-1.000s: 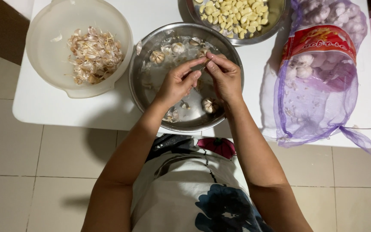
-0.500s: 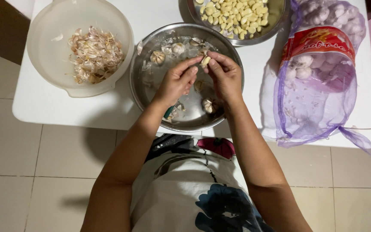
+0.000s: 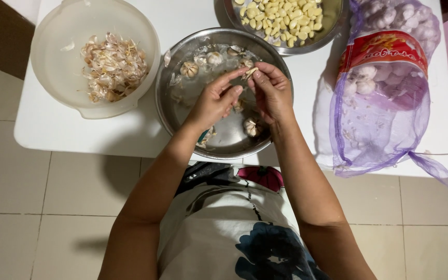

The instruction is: A person is peeling individual garlic cloves by hand and with the help of a small knife, separating the skins into one bowl and the peeled cloves into a metal tray.

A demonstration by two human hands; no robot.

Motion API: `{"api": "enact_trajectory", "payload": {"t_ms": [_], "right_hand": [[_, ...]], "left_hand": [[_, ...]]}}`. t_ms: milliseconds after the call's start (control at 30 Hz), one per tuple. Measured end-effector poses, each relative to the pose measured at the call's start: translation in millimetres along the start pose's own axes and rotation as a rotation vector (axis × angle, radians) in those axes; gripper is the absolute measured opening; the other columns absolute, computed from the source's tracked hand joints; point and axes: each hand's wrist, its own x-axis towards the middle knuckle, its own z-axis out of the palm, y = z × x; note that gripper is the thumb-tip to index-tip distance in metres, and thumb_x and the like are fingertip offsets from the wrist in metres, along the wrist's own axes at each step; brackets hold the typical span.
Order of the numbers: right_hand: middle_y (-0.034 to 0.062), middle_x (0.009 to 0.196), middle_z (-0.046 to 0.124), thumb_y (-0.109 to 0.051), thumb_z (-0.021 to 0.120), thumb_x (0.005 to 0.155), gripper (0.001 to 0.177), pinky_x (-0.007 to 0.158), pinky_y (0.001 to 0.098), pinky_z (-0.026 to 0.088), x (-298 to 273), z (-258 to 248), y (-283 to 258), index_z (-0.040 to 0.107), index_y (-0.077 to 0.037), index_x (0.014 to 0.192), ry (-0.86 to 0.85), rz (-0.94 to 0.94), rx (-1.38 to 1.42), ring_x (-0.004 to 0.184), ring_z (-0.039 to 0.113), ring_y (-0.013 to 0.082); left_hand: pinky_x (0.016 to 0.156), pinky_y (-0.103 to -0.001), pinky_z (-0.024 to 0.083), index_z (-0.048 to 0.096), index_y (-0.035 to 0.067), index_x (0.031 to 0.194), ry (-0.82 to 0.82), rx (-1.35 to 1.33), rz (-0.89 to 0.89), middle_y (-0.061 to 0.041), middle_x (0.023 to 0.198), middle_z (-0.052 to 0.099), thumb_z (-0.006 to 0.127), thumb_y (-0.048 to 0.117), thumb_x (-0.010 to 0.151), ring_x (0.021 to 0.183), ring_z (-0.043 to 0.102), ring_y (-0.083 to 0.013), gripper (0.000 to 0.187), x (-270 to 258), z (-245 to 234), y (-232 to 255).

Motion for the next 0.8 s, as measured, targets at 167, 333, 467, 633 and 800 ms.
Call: {"api": "enact_trajectory", "payload": {"t_ms": [167, 333, 467, 633, 800], "right_hand": [[0.0277, 0.103, 0.077, 0.001, 0.074, 0.098, 0.022, 0.084, 0.0298, 0.070, 0, -2, 0, 0.067, 0.007, 0.117, -0.020, 0.014, 0.027, 0.090, 0.082, 0.0268], [0.0284, 0.106, 0.076, 0.002, 0.074, 0.098, 0.022, 0.087, 0.0323, 0.070, 1, -6, 2, 0.066, 0.007, 0.118, -0.045, 0.040, 0.056, 0.095, 0.081, 0.0290], [0.0268, 0.109, 0.076, 0.003, 0.074, 0.098, 0.022, 0.089, 0.0331, 0.069, 1, -8, 6, 0.066, 0.005, 0.119, -0.072, 0.081, 0.119, 0.098, 0.081, 0.0299], [0.0259, 0.112, 0.076, 0.001, 0.071, 0.100, 0.025, 0.091, 0.0311, 0.069, -4, 1, -3, 0.068, 0.007, 0.124, -0.085, 0.067, 0.103, 0.100, 0.081, 0.0275], [0.0298, 0.107, 0.075, 0.008, 0.072, 0.097, 0.030, 0.092, 0.0360, 0.068, -1, -6, 0, 0.069, 0.005, 0.126, -0.122, 0.036, 0.069, 0.099, 0.081, 0.0311]], "left_hand": [[0.038, -0.019, 0.047, 0.063, 0.008, 0.146, 0.019, -0.034, 0.014, -0.008, 0.069, 0.061, 0.064, 0.011, 0.111, 0.049, 0.050, -0.0078, 0.036, 2, -4, -16], [0.039, -0.019, 0.046, 0.065, 0.008, 0.144, 0.026, -0.024, -0.009, -0.007, 0.069, 0.058, 0.061, 0.013, 0.112, 0.052, 0.047, -0.0070, 0.033, 3, -7, -23], [0.039, -0.017, 0.044, 0.064, 0.007, 0.144, 0.017, -0.107, -0.053, -0.005, 0.070, 0.055, 0.061, 0.016, 0.112, 0.053, 0.045, -0.0055, 0.033, 5, -10, -29], [0.040, -0.018, 0.046, 0.066, 0.007, 0.143, 0.005, 0.002, -0.004, -0.006, 0.069, 0.056, 0.060, 0.012, 0.112, 0.052, 0.047, -0.0064, 0.032, 3, -7, -17], [0.041, -0.017, 0.046, 0.067, 0.007, 0.141, 0.011, 0.036, 0.003, -0.005, 0.069, 0.057, 0.060, 0.010, 0.111, 0.053, 0.049, -0.0062, 0.031, 1, -8, -15]]}}
